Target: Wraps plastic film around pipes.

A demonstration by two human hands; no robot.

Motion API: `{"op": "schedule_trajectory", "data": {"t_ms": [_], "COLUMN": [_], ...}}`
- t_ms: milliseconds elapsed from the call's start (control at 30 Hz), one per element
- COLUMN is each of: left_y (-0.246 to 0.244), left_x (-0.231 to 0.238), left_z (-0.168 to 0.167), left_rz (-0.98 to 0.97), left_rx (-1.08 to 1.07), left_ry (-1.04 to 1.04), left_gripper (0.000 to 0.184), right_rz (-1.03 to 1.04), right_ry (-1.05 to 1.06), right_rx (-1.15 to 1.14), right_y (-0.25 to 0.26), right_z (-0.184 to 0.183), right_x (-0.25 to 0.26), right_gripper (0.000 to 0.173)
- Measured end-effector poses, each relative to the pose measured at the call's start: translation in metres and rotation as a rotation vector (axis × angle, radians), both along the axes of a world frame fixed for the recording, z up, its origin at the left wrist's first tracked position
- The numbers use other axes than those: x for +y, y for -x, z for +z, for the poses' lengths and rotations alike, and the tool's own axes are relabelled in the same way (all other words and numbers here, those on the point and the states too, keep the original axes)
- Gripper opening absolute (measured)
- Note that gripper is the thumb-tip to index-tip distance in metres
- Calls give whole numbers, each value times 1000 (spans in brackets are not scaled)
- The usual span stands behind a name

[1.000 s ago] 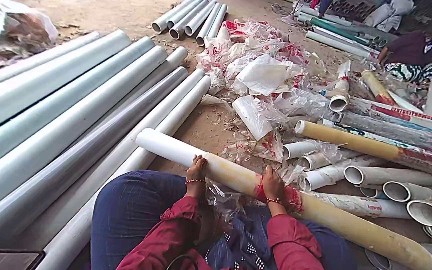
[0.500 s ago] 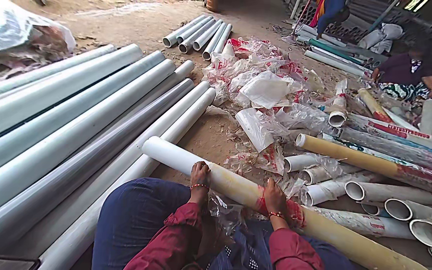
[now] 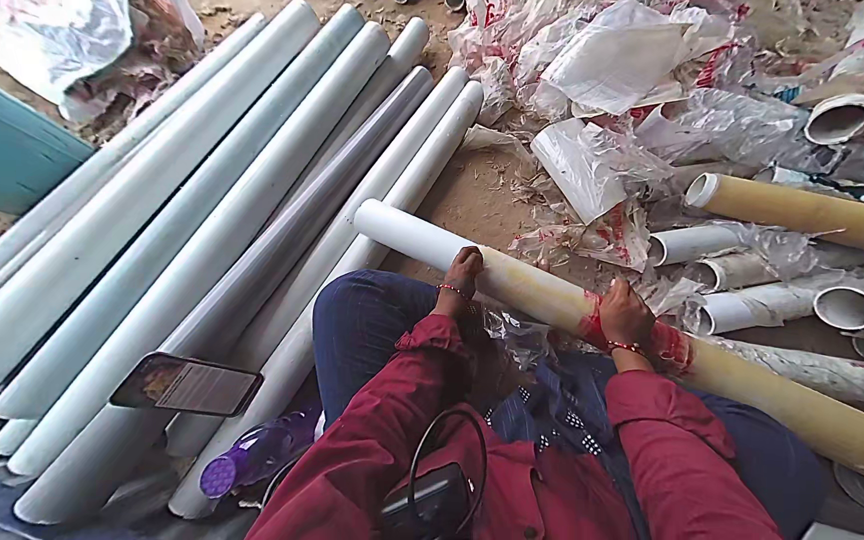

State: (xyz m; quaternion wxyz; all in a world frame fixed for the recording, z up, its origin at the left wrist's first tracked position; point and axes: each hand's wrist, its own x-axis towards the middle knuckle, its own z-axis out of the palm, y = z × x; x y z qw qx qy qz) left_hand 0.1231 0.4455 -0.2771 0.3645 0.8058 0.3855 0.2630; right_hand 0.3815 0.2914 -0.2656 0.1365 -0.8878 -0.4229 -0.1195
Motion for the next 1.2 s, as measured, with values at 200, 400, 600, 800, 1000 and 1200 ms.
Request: {"op": "schedule_trajectory", "data": {"t_ms": [200,400,600,800,1000,1200], "left_y": [-1,-8,-1,-5,-37,-32], "left_x": [-9,-19,-27,-27,-8,-15], "left_z": [10,-7,-7,12,12,8], "left_rz": [126,108,40,25,-102,-221], "left_rx": [49,67,198,267,308,353], "left_ry": [-21,-315,-414,-175,-334,-301], "left_gripper": [29,22,19,35,72,35], "right_rz": [10,-2,-37,-47,-15,-16], "right_ry": [-1,-7,-2,-2,-39,-58], "right_rx": [5,32,118,114,67,113], "right_y": [-2,-2,-4,-6,-8,-11], "right_z": [-1,-2,0,-4,-9,-5], "right_x": [2,2,1,4,2,4], "right_gripper": [35,33,34,32,28,32]}}
